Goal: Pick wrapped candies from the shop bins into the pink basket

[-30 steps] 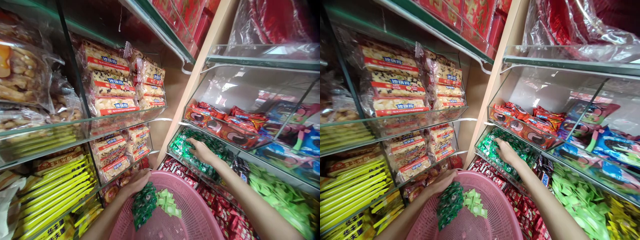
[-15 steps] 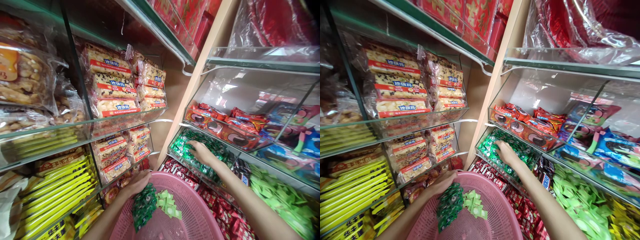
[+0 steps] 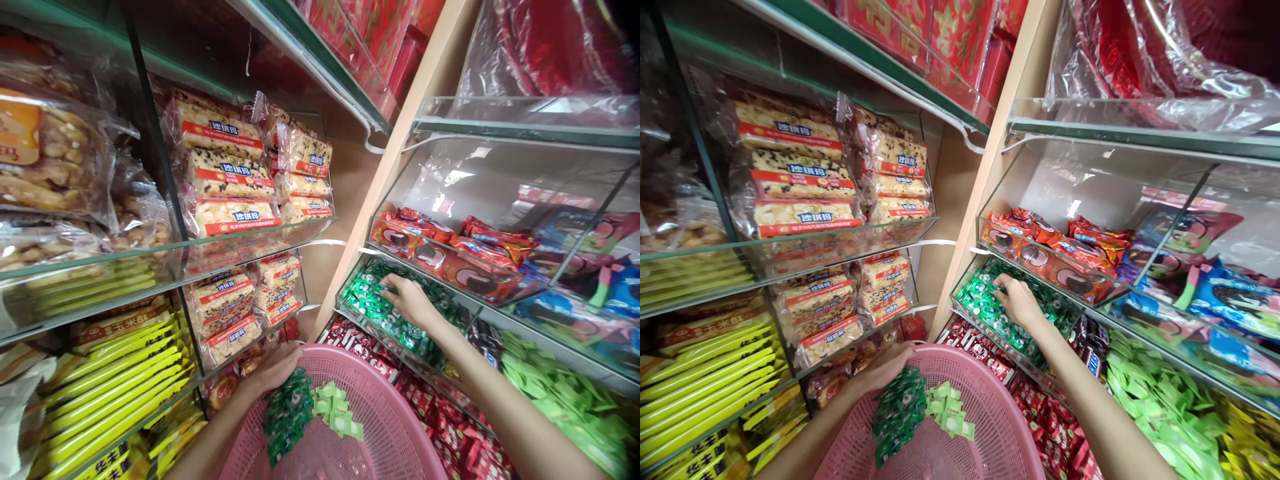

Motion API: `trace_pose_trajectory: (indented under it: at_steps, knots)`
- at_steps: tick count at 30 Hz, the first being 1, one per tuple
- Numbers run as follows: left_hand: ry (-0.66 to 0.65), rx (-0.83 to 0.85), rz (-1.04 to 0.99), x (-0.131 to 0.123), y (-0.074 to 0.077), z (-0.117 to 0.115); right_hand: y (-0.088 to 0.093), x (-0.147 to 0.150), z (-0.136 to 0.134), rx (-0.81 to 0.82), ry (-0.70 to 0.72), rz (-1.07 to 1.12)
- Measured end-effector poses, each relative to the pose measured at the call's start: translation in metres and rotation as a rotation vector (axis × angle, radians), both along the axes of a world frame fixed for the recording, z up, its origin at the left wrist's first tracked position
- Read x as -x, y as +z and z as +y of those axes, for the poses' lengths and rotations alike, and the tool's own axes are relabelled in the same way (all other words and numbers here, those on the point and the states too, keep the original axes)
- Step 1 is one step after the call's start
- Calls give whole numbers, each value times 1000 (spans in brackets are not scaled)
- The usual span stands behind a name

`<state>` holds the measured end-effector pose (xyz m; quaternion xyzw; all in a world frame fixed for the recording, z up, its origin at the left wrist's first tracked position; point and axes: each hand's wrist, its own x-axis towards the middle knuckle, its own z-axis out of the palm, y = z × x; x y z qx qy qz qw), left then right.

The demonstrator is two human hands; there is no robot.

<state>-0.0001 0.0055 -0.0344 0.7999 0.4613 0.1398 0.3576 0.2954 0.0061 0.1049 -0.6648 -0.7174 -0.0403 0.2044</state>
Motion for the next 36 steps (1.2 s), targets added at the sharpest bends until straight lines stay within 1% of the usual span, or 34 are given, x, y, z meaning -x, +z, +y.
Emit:
trace_pose_trajectory:
  at_steps: [2,4,9,13,16,19,21,27,29,33,36]
  knots:
    - [-2,3,0,0,0,0,1,3,1,42,49,52]
    - [5,7,5,-1,-1,1,-2,6,3,89,79,56]
    - [15,21,6,-3,-2,2,-20,12,7,118,-37,-39]
    - [12,10,22,-3,-2,2,-25,15,8,121,-61,-15]
    - [-1,2,16,-2,0,2,-24,17,7,155,-66,12]
    - [0,5,29,-2,2,1,-22,17,7,214,-70,-48]
    - [10,14,38,-3,4,1,-18,17,6,225,-51,-83]
    - [-11,7,31,-2,6,0,1,10,1,117,1,-52]
    - [-13,4,32,-2,6,0,6,5,0,129,1,-43]
    - [-4,-12,37,-3,4,1,3,0,-2,242,-17,-40]
    - [3,-10,51,-4,1,2,-2,0,-3,251,-35,-31]
